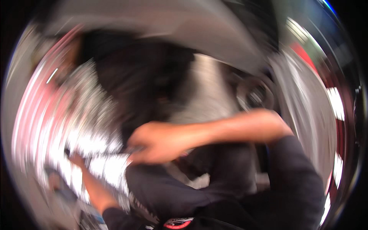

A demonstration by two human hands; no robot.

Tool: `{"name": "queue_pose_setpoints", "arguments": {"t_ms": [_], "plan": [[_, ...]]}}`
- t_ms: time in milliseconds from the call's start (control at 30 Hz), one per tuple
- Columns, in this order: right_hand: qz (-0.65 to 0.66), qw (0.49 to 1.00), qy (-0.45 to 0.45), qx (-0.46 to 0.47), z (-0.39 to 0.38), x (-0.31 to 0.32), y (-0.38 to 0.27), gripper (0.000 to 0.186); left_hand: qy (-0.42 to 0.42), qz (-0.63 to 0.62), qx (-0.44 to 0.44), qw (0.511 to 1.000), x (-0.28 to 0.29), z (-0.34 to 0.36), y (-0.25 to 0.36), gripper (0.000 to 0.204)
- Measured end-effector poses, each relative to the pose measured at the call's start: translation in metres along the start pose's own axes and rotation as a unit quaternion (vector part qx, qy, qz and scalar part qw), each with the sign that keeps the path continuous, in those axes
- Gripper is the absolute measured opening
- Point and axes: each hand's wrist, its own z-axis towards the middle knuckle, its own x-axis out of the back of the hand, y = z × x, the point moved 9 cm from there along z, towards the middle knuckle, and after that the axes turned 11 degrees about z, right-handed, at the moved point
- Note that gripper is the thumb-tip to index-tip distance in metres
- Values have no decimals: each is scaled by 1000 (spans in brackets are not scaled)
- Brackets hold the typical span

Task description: The person works under the front of a red car, using a wrench to tighten or loosen bolts on the undercarriage. They reach for tools from a nearby tray, stand up to check the engine bay, and then return to the undercarriage to continue the repair.

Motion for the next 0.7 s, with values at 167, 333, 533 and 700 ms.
{"name": "queue_pose_setpoints", "arguments": {"t_ms": [167,333,533,700], "plan": [[-27,996,64,-52,-129,-7,53,44,17,-156,-29,987,110,-46,171,66],[69,984,155,-53,-249,-21,90,42,27,-139,-82,986,184,-76,203,79],[183,905,385,16,-389,-48,123,31,-34,-102,-66,992,154,-76,205,103],[246,836,476,-121,-467,-78,177,29,-138,-42,86,986,94,-82,105,119]]}}
